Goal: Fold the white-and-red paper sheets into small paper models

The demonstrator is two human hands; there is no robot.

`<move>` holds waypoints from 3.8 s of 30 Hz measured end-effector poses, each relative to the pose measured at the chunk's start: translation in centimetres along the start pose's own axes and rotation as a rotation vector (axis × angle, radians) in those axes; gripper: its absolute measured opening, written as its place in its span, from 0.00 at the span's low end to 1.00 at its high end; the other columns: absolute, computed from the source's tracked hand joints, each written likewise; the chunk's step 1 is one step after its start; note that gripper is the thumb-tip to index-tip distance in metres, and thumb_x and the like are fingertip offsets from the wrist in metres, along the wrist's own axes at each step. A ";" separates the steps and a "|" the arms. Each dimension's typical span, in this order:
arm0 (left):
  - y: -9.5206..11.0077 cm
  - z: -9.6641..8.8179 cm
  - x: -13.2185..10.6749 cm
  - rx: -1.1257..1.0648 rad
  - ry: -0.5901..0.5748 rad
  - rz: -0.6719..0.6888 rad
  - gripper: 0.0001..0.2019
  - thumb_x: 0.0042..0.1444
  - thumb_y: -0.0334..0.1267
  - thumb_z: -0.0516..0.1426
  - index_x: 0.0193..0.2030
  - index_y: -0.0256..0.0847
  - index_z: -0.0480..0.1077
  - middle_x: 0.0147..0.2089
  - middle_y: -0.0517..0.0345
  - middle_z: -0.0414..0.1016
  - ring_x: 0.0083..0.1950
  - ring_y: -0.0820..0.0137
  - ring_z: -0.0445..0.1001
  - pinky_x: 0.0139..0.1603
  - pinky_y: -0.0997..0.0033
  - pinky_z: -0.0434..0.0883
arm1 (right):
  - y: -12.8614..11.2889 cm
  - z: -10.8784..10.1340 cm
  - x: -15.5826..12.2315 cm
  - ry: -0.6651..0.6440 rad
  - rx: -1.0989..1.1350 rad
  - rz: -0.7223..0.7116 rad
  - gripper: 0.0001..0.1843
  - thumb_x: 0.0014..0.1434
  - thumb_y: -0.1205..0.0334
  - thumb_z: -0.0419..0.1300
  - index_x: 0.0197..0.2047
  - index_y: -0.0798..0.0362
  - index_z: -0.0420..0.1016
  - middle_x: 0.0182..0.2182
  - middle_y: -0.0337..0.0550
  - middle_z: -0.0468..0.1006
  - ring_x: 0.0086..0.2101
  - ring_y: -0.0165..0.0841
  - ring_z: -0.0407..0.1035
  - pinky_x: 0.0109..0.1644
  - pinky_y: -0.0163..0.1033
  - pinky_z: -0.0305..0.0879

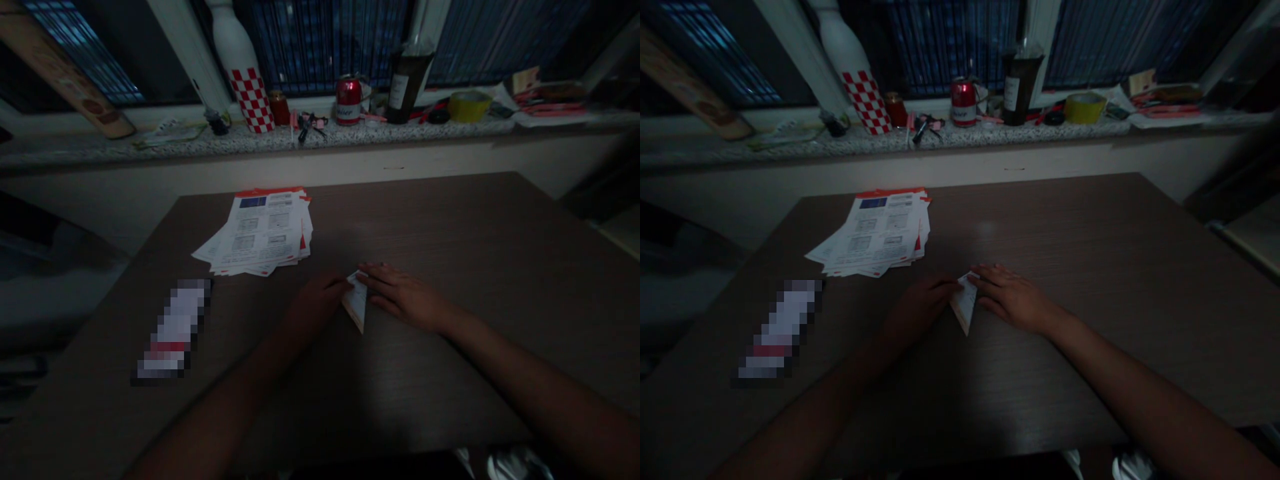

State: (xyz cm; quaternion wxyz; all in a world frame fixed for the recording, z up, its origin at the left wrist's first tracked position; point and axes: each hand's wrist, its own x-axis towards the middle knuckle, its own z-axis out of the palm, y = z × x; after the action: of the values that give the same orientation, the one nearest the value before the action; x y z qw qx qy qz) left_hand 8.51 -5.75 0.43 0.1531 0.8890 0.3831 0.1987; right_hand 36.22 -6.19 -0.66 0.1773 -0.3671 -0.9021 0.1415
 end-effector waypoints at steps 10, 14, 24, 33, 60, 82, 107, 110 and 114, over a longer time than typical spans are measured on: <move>1.5 -0.3 -1.0 0.044 -0.113 0.136 0.19 0.76 0.41 0.54 0.70 0.45 0.71 0.74 0.43 0.69 0.75 0.53 0.67 0.74 0.45 0.67 | 1.6 -0.7 0.3 0.077 0.008 0.071 0.25 0.76 0.57 0.55 0.74 0.42 0.69 0.75 0.48 0.63 0.72 0.47 0.60 0.76 0.62 0.58; 1.6 -0.6 -1.3 0.066 -0.162 0.151 0.22 0.75 0.43 0.55 0.73 0.48 0.69 0.76 0.41 0.65 0.78 0.51 0.63 0.76 0.40 0.63 | 1.4 -0.6 0.6 0.095 0.028 0.106 0.26 0.77 0.54 0.54 0.75 0.42 0.67 0.73 0.47 0.67 0.72 0.45 0.62 0.76 0.63 0.58; 1.6 -1.0 -1.4 0.090 -0.246 0.140 0.25 0.76 0.50 0.54 0.76 0.53 0.65 0.81 0.48 0.58 0.81 0.50 0.55 0.78 0.39 0.57 | 1.0 -0.3 1.2 0.103 -0.055 0.145 0.24 0.77 0.55 0.54 0.72 0.49 0.72 0.71 0.50 0.70 0.70 0.47 0.65 0.74 0.61 0.63; 2.0 -1.3 -1.8 0.084 -0.250 0.168 0.25 0.76 0.51 0.54 0.77 0.61 0.63 0.83 0.52 0.52 0.83 0.49 0.50 0.79 0.38 0.53 | 1.0 -0.3 1.4 0.115 -0.050 0.154 0.25 0.75 0.54 0.59 0.71 0.49 0.72 0.71 0.50 0.70 0.71 0.49 0.63 0.73 0.60 0.65; 2.0 -2.0 -1.8 0.043 -0.344 0.255 0.32 0.74 0.54 0.55 0.80 0.50 0.56 0.83 0.51 0.49 0.84 0.53 0.47 0.81 0.43 0.52 | 1.1 0.1 1.3 0.133 -0.054 0.153 0.28 0.75 0.55 0.57 0.75 0.48 0.66 0.71 0.48 0.70 0.71 0.47 0.63 0.73 0.61 0.65; 1.6 -1.6 -2.2 0.032 -0.361 0.315 0.24 0.76 0.52 0.54 0.75 0.57 0.65 0.84 0.52 0.47 0.83 0.50 0.47 0.81 0.39 0.52 | 1.3 0.4 1.2 0.121 -0.091 0.153 0.28 0.76 0.55 0.56 0.75 0.50 0.65 0.73 0.48 0.67 0.72 0.47 0.61 0.74 0.59 0.63; 2.1 -0.4 -1.4 0.120 -0.240 0.199 0.32 0.76 0.55 0.50 0.80 0.43 0.55 0.79 0.43 0.59 0.77 0.52 0.61 0.76 0.48 0.60 | 2.0 0.5 0.8 0.137 0.009 0.148 0.26 0.77 0.57 0.53 0.74 0.45 0.66 0.73 0.47 0.67 0.72 0.46 0.61 0.74 0.63 0.62; 2.1 -0.4 -1.4 0.175 -0.211 0.157 0.31 0.78 0.54 0.47 0.80 0.44 0.54 0.80 0.42 0.58 0.77 0.52 0.62 0.75 0.46 0.60 | 1.8 0.4 0.7 0.135 0.005 0.144 0.25 0.76 0.60 0.53 0.73 0.45 0.68 0.73 0.47 0.68 0.72 0.46 0.61 0.74 0.63 0.61; 1.9 -0.5 -1.3 0.210 -0.174 0.066 0.31 0.78 0.55 0.44 0.80 0.43 0.55 0.80 0.41 0.57 0.75 0.51 0.64 0.74 0.44 0.60 | 1.0 -0.3 0.5 0.148 -0.006 0.120 0.23 0.75 0.60 0.53 0.70 0.49 0.73 0.71 0.51 0.70 0.70 0.46 0.65 0.73 0.61 0.64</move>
State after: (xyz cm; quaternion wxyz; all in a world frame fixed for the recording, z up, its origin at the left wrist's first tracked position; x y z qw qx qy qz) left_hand 8.59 -7.91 1.39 0.0853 0.9261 0.3575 0.0846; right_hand 36.62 -5.05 -0.69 0.2337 -0.4305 -0.8633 0.1218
